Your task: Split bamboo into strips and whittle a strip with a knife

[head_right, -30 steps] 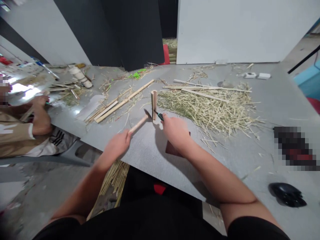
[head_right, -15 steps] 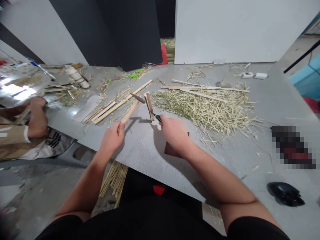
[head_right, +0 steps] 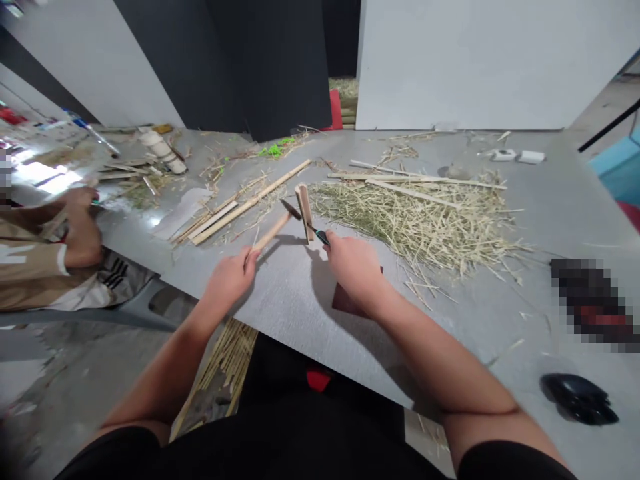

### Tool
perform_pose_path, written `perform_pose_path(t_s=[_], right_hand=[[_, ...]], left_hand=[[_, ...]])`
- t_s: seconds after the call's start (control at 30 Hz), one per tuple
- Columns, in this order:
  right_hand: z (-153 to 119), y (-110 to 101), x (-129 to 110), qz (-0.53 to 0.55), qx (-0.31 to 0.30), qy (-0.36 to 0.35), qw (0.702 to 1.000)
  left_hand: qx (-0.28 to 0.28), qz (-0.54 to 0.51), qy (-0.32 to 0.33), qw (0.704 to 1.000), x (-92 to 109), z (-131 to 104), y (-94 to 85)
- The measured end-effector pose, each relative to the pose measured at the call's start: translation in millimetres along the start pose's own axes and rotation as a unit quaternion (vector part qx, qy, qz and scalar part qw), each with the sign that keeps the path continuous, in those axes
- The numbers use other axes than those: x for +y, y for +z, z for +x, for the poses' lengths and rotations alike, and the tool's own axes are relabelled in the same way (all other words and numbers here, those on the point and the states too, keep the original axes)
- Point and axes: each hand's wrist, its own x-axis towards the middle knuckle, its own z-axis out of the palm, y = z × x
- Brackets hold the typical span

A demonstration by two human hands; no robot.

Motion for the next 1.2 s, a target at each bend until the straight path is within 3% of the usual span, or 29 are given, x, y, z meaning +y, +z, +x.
perform_pose_path(t_s=[0.07, 0.2, 0.33, 0.47, 0.6, 0.73, 0.87, 1.0, 1.13, 1.2], right_hand=[[0, 1, 1, 0.002, 0.005, -0.007, 1.0], [0, 2, 1, 0.004, 0.001, -0.002, 1.0], [0, 1, 0, 0.0, -0.004, -0.004, 1.0], [0, -1, -1, -0.006, -0.003, 0.0, 1.0], [-1, -3, -2, -0.002, -0.007, -0.002, 1.0], [-1, -3, -1, 0.001, -0.005, 0.004, 1.0], [1, 1, 0, 0.008, -0.002, -0.004, 1.0], [5, 8, 2, 0.003, 0.0, -0.006, 1.0], [7, 11, 4, -0.002, 0.009, -0.012, 1.0], [6, 11, 4, -0.001, 0.003, -0.009, 1.0]], left_hand=[[0.03, -0.013, -0.013, 0.999, 1, -1, 2.3], [0.002, -0.008, 0.0, 1.0, 1, 2, -0.8], [0.046, -0.027, -0.024, 0.998, -4, 7, -5.7], [-0.008, 0.001, 0.01, 1.0, -4, 9, -6.1], [0.032, -0.002, -0.002, 0.999, -2, 10, -5.9], [-0.023, 0.0, 0.015, 1.0, 0, 10, -7.0], [0.034, -0.01, -0.012, 0.999, 1, 10, -9.3], [0.008, 0.023, 0.016, 1.0, 2, 13, -14.0], [0.052, 0.006, 0.008, 0.999, 3, 19, -20.6], [0.016, 0.01, 0.022, 1.0, 3, 21, -20.1]])
